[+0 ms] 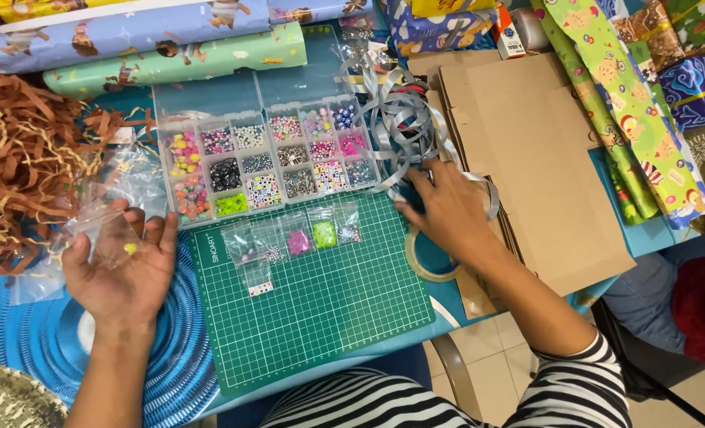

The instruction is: Organizing small bags of colorful beads into a plastic compartment storage box on a craft table.

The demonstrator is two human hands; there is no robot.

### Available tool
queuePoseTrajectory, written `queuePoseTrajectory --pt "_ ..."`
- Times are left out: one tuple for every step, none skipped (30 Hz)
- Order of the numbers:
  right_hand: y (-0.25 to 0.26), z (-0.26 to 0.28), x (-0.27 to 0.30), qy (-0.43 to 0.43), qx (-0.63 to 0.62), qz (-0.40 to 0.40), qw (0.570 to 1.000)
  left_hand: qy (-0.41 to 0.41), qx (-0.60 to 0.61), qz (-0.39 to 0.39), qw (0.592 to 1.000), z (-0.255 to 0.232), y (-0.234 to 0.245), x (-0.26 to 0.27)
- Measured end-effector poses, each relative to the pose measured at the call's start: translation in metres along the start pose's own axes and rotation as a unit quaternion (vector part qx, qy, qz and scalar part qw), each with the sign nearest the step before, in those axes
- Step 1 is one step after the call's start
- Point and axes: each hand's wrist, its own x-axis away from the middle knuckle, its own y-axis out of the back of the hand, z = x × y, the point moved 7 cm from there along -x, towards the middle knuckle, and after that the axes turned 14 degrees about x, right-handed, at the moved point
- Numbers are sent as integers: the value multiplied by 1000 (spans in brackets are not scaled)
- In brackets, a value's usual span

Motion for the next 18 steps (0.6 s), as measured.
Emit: queuePoseTrajectory --pt "-8 -1 -5 1 -1 -2 1000 -2 -1 1 1000 0 0 0" --pt "-15 -4 -7 -6 12 -19 1000 -2 -7 -9 1000 1 2 -1" --pt "-22 -6 -10 -14 25 -35 999 -2 -14 -19 1000 3 4 -2" --pt "-16 -12 -14 -15 26 -32 999 0 -14 -21 1000 3 4 -1" --pt "-14 -18 -19 -22 -49 -4 999 -3 -13 -28 1000 3 4 0" --pt "-13 -24 -25 -29 -124 23 992 -7 -13 -34 999 2 4 0" --pt "-10 -32 -27 -30 -124 24 992 -6 -13 -35 999 2 6 0" --pt "-10 -43 -29 -55 -195 37 978 -4 -11 -27 1000 1 6 0" --pt "-9 -53 -32 -80 -265 50 960 -2 -9 -20 1000 1 6 0" --pt "-10 -57 -33 -81 -266 50 959 -2 -9 -20 1000 1 5 1" --pt "-11 -60 -34 -70 -277 52 957 -2 -8 -28 1000 2 5 1" --pt "-10 -64 -36 -60 -286 51 955 -2 -6 -33 999 3 4 1" --pt "-7 -58 -34 -61 -285 50 955 -1 -6 -32 999 3 4 0" --pt "-5 -51 -32 -54 -264 60 961 3 -7 -22 1000 4 4 0" --pt "-3 -43 -29 -47 -243 70 966 7 -8 -13 1000 4 4 0" --pt "-5 -37 -23 -45 -243 70 966 5 -7 -13 1000 4 4 0" --pt "2 -29 -18 -8 -184 14 983 6 -3 -13 1000 5 4 0" --pt "8 -19 -12 29 -126 -42 991 8 0 -13 1000 5 3 1"
